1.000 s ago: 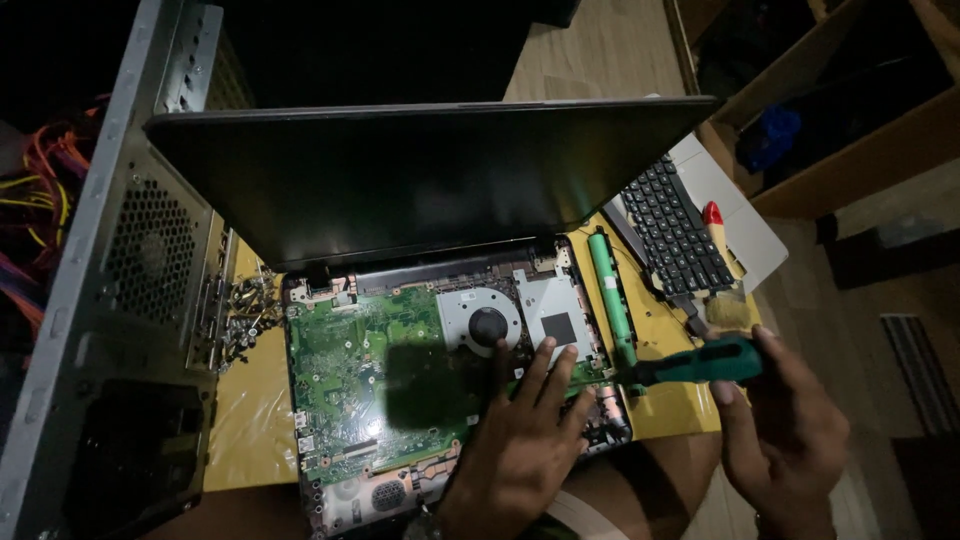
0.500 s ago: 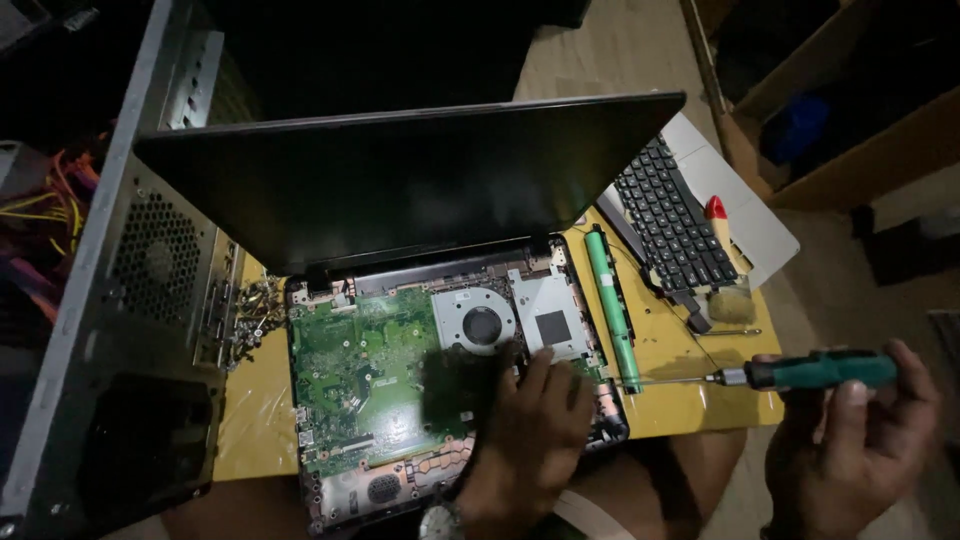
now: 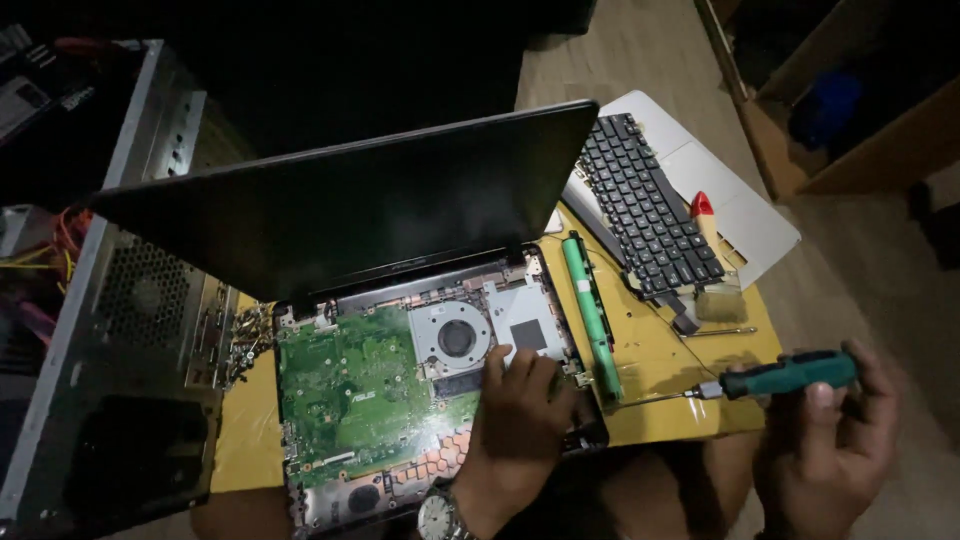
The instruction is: A person is using a screwdriver to work on the internal components of a disassembled laptop, specifically focusing on screws around the motherboard and hard drive area.
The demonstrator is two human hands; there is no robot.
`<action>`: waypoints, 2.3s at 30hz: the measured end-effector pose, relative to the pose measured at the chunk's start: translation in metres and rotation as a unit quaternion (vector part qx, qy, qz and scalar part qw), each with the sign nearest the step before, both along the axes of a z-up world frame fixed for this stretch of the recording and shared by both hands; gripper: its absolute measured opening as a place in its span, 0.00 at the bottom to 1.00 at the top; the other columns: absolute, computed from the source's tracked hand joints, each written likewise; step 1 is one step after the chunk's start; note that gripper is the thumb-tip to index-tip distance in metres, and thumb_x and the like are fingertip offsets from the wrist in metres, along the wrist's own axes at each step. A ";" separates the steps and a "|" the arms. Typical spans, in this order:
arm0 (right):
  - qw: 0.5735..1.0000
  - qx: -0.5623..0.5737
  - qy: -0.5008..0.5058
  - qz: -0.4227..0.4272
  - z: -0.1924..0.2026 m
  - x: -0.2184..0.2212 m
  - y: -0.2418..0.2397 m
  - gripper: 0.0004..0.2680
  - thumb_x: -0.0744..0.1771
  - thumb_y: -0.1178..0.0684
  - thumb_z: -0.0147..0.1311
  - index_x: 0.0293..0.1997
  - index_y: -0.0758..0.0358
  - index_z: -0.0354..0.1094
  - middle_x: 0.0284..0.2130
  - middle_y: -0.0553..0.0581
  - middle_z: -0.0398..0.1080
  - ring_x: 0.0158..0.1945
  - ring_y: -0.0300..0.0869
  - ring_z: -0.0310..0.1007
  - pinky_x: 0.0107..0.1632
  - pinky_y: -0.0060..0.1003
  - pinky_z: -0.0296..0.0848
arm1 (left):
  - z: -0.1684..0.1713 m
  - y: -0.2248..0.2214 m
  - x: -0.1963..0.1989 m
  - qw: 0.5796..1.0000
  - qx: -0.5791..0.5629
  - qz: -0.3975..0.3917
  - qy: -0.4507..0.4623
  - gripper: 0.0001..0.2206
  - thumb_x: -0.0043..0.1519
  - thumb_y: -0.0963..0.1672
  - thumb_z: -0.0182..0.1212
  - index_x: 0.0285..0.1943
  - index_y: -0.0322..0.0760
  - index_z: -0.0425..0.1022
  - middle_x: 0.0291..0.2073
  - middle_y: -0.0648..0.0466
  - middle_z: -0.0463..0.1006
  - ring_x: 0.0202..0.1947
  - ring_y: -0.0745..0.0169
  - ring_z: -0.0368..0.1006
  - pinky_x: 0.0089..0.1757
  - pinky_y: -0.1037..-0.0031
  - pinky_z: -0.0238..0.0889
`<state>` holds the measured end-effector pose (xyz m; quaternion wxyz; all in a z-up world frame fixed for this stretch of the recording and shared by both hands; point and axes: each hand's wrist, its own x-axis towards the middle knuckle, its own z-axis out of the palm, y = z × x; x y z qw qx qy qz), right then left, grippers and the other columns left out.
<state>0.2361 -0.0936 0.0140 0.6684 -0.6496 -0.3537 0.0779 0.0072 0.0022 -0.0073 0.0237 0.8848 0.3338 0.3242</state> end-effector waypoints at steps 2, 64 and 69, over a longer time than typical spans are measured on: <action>1.000 -0.007 -0.009 -0.010 0.005 -0.004 0.001 0.15 0.76 0.54 0.45 0.74 0.65 0.56 0.56 0.65 0.67 0.55 0.44 0.68 0.57 0.33 0.71 | 0.010 -0.002 -0.005 0.999 -0.041 -0.012 0.000 0.09 0.48 0.36 0.73 0.36 0.36 0.80 0.38 0.49 0.78 0.42 0.46 0.70 0.52 0.52 0.65; 0.681 0.092 0.552 0.473 0.026 0.017 0.027 0.25 0.77 0.30 0.48 0.63 0.69 0.66 0.50 0.87 0.65 0.31 0.34 0.70 0.33 0.20 0.75 | 0.030 0.000 -0.052 0.118 -0.644 -0.056 -0.754 0.05 0.62 0.38 0.60 0.40 0.29 0.68 0.46 0.43 0.72 0.43 0.46 0.71 0.43 0.54 0.78; 0.866 0.038 0.367 0.337 0.039 -0.012 0.025 0.18 0.75 0.34 0.43 0.56 0.58 0.69 0.57 0.75 0.73 0.23 0.35 0.71 0.22 0.24 0.71 | 0.033 -0.002 -0.051 0.170 -0.638 -0.052 -0.750 0.06 0.60 0.37 0.60 0.40 0.25 0.68 0.45 0.40 0.72 0.42 0.42 0.70 0.49 0.49 0.73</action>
